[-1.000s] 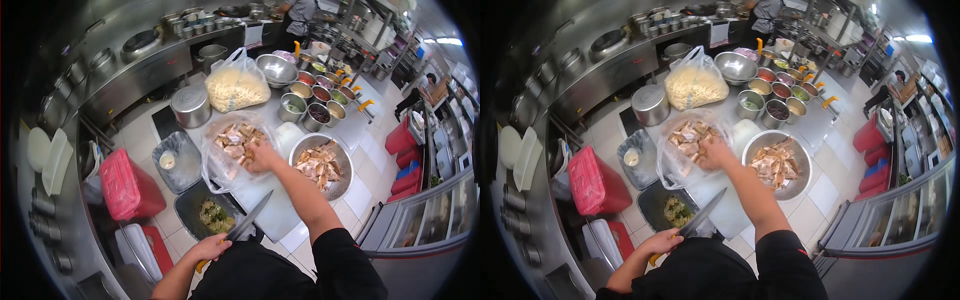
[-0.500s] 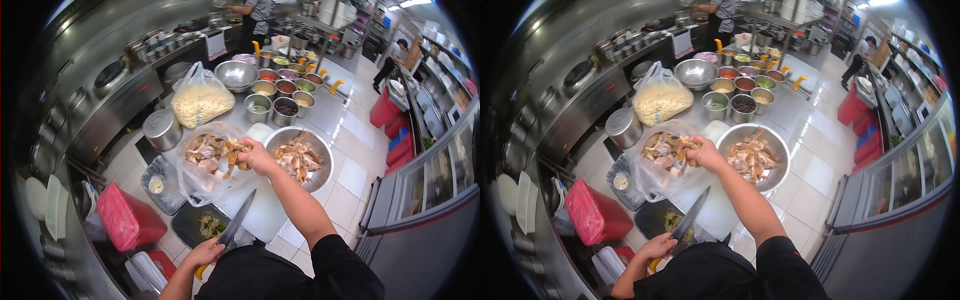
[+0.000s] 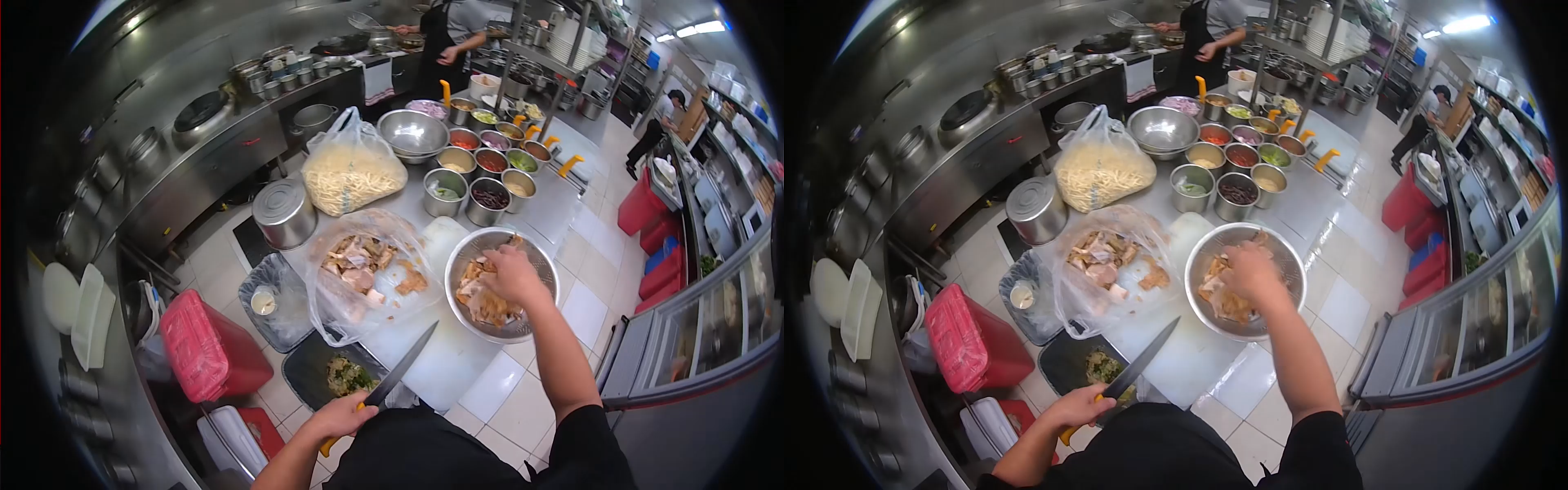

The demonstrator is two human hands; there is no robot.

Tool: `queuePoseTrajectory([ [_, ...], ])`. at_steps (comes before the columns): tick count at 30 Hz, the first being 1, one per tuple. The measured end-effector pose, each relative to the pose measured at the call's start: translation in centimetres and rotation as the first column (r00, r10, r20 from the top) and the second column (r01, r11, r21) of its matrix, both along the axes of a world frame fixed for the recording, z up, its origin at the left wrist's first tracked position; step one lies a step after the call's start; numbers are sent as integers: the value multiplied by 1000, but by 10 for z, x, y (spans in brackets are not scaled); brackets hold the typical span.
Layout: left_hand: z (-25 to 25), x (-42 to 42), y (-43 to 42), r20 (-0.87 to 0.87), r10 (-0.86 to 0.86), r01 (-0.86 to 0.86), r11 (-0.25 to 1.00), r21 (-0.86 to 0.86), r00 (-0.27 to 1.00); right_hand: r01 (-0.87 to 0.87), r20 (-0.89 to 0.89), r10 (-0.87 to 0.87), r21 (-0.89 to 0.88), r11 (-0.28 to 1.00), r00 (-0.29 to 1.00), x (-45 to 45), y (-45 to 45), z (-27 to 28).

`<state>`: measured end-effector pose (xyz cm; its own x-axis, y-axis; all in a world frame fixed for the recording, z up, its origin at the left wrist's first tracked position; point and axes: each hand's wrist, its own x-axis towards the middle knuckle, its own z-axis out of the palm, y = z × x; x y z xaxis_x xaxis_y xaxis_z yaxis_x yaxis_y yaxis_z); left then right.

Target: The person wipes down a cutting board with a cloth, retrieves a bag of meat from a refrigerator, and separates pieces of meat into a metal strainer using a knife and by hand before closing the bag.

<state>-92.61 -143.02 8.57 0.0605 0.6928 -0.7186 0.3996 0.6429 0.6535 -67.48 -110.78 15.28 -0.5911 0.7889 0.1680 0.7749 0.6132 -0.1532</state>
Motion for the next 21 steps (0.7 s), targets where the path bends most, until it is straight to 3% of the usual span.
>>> queuePoseTrajectory([
  [2,10,4,-1,-150,-68,73,997,30,986,-147,-129,122,-204,968,984,-45,-9,-1],
  [4,-1,9,-9,-330,-85,139,979,146,940,-458,-285,379,-303,836,880,-88,-24,-21],
  [6,-4,16,-15,-447,-16,149,953,264,894,-436,3,482,-422,795,876,-131,-19,-62],
  [9,11,26,-16,-509,-22,146,968,205,860,-270,131,294,-174,947,947,-146,-16,-105],
  [10,8,28,-21,-500,-1,134,964,231,866,-196,150,236,-237,951,960,-151,-7,-112],
  [13,-18,30,-38,-472,104,99,917,386,876,-132,17,139,-213,968,990,-157,-8,-95],
  [15,-29,31,-45,-497,129,122,889,442,858,-184,-117,163,-211,960,980,-179,7,-111],
  [17,-35,32,-46,-482,157,95,883,459,862,-239,-106,221,-220,946,970,-197,1,-89],
  [18,-51,37,-48,-392,254,7,832,555,884,-336,4,340,-155,929,940,-211,10,-102],
  [19,-59,41,-43,-285,337,-87,769,634,897,-191,-54,183,-231,954,982,-220,11,-114],
  [21,-23,43,-29,-453,189,43,890,454,871,-87,-116,54,-303,949,992,-237,21,-144],
])
